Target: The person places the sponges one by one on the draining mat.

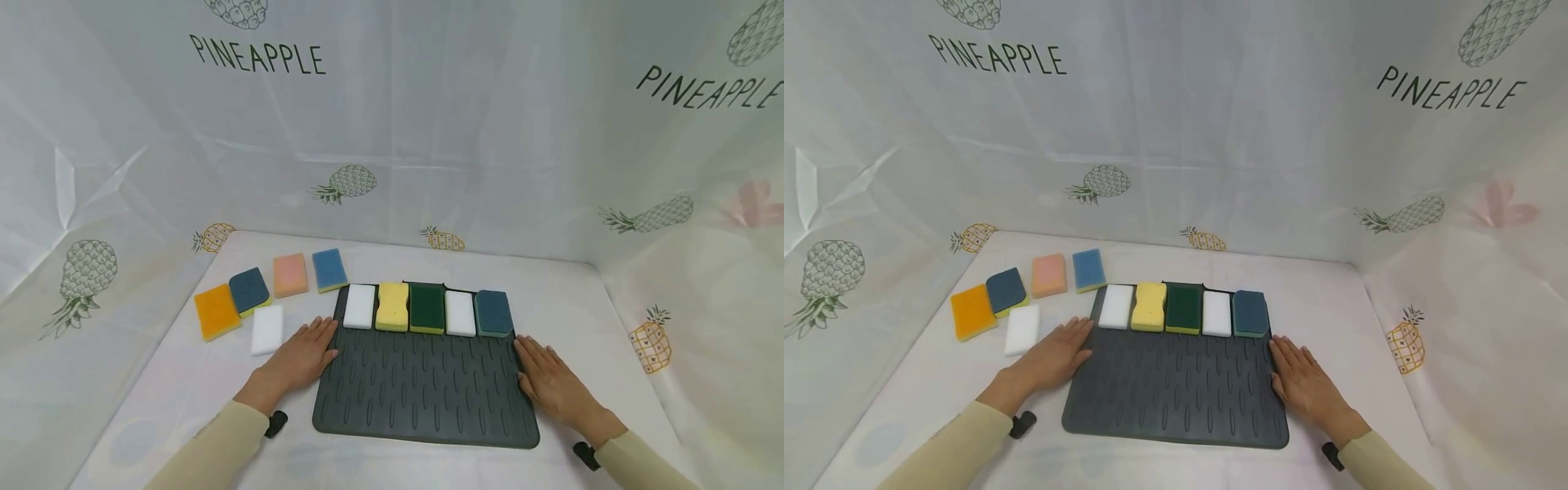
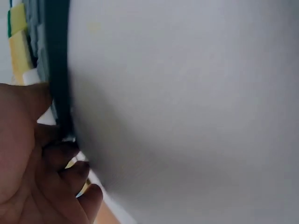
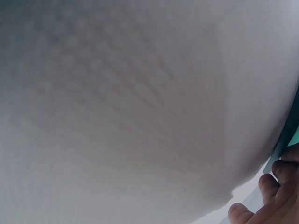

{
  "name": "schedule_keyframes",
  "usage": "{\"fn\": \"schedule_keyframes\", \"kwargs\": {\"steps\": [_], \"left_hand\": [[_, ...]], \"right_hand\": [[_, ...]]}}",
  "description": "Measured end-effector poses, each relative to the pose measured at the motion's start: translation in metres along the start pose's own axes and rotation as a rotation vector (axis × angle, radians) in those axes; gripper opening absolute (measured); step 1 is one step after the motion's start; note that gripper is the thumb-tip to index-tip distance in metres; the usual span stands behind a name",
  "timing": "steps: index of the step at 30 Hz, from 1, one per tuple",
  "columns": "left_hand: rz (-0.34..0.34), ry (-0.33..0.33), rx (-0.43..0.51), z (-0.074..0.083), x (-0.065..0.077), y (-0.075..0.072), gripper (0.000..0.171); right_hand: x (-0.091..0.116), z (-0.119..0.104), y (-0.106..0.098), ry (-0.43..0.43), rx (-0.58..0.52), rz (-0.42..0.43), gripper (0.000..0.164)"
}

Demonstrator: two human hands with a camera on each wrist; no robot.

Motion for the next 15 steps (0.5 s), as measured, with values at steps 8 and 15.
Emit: {"fn": "schedule_keyframes", "kwargs": {"steps": [8, 15], "left_hand": [[0.123, 0.013, -0.036, -0.016, -0.016, -0.052, 0.045], [0.255, 0.028, -0.201, -0.038, -0.043, -0.105, 0.039]], "right_hand": [[0.0, 0.0, 0.001, 0.016, 0.019, -0.006, 0.062], [0.0, -0.002, 0.001, 0.006, 0.019, -0.015, 0.063]]}}
Point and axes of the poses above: each hand's wrist, its own x-axis away from the middle knuckle, its own y-axis out of the palm, z = x × y, the point moved 6 cm from there along -x, towards the middle knuckle, and after that the axes turned 3 degrees about y, right-handed, at the moved point
